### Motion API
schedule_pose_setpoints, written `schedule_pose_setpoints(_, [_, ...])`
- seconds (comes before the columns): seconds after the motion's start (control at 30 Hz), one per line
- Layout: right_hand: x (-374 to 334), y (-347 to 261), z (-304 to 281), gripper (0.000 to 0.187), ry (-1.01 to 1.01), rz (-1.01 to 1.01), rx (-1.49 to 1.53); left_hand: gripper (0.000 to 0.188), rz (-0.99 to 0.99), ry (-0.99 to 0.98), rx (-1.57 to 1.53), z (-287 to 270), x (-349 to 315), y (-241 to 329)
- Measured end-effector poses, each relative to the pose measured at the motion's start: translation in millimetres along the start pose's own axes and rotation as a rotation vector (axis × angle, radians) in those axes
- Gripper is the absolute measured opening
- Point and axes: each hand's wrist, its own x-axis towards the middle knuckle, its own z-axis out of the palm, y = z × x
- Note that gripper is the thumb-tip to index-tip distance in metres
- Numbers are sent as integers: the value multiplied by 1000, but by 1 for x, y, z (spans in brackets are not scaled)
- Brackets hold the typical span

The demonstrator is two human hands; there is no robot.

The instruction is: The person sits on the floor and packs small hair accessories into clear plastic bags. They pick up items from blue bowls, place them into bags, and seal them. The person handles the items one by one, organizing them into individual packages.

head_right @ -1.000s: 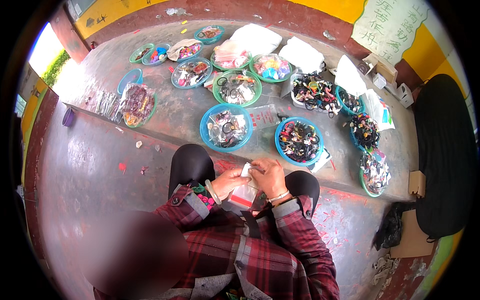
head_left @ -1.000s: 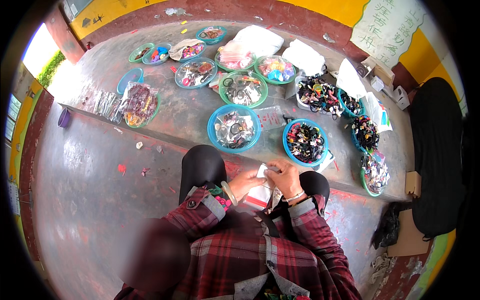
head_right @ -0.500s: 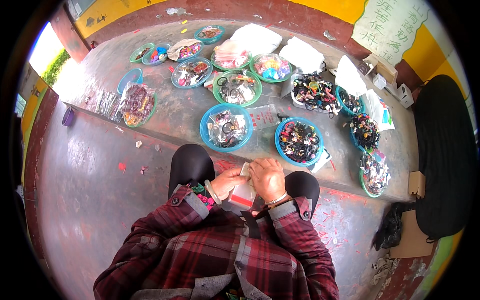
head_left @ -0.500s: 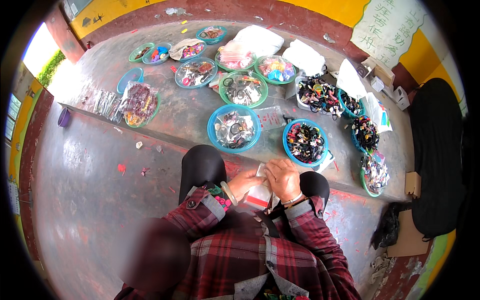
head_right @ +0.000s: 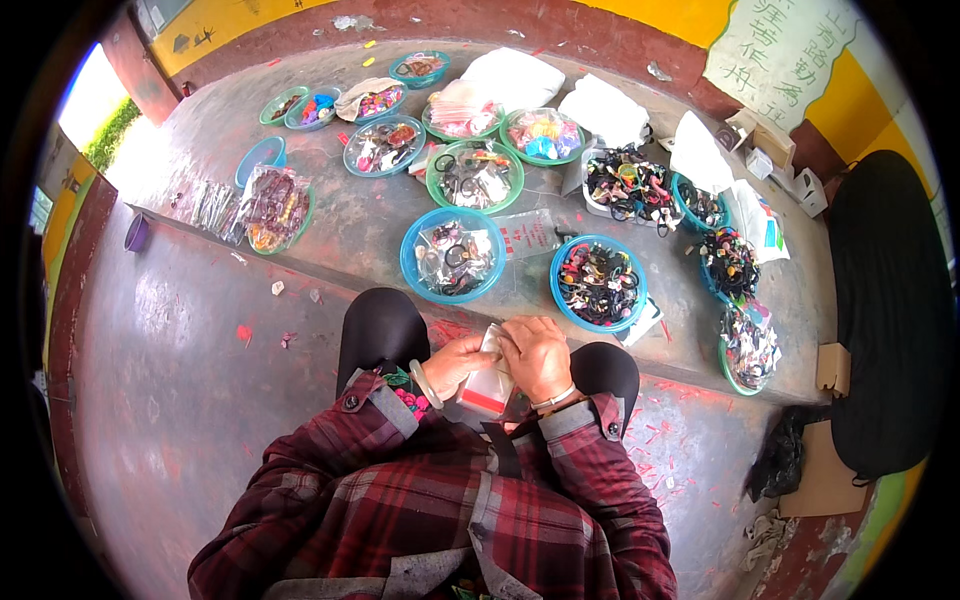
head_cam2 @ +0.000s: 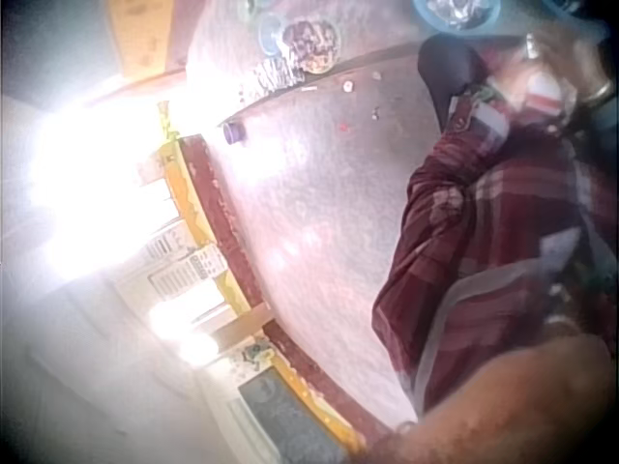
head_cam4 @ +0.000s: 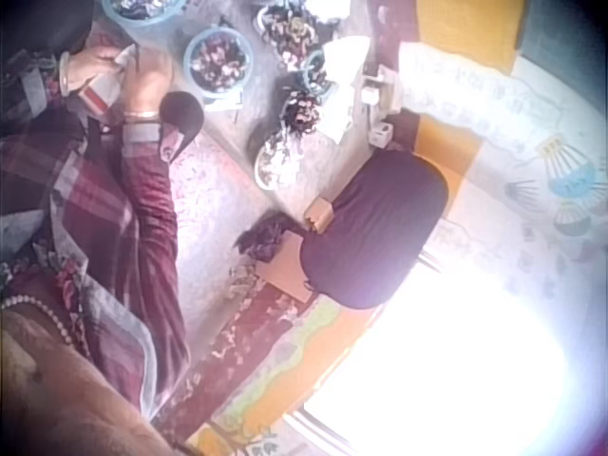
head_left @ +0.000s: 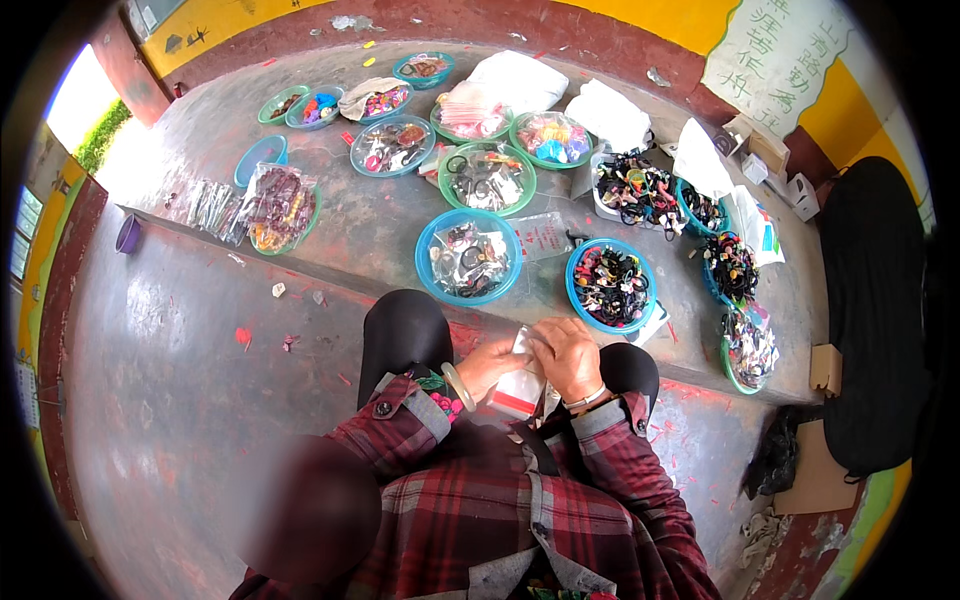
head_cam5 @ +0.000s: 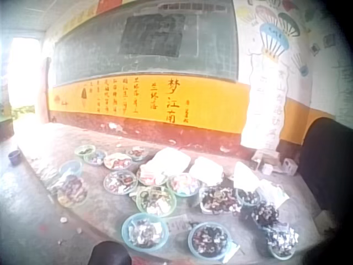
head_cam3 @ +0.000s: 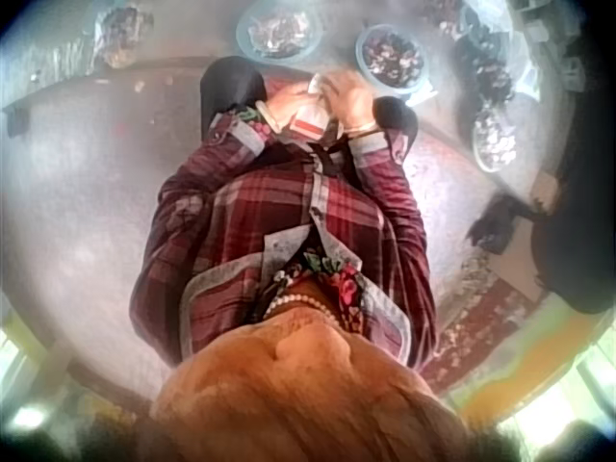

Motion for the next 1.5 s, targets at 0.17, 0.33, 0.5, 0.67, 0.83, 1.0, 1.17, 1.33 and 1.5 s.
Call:
schedule_pose_setpoints(0.17, [2,-2,-1,16,16,-73,-62,25,14,-7,1,2,0,2])
schedule_pose_setpoints(0.33, [1,-1,0,17,0,-103,-87,25,34,18,-15,6,-2,5])
schedule_pose_setpoints(0.5, [-1,9,3,22,-174,528,452,25,-5,21,-6,8,-4,10])
schedule_pose_setpoints(0.67, [-2,4,0,18,-108,363,284,24,-5,39,42,-1,-1,0])
schedule_pose_setpoints(0.83, [1,-1,0,15,11,-34,-21,24,-28,26,-55,0,-1,3])
schedule_pose_setpoints(1.0, [1,-2,1,16,-14,-23,-22,24,-31,18,-126,4,-3,8])
schedule_pose_setpoints(1.17, [-7,16,14,14,-49,334,369,24,-44,14,-106,5,-4,10])
schedule_pose_setpoints(1.33, [-5,15,11,12,-95,513,571,21,-35,36,-25,-1,-1,2])
schedule_pose_setpoints(1.5, [-10,19,14,9,-21,425,562,21,-28,35,-28,5,-2,7])
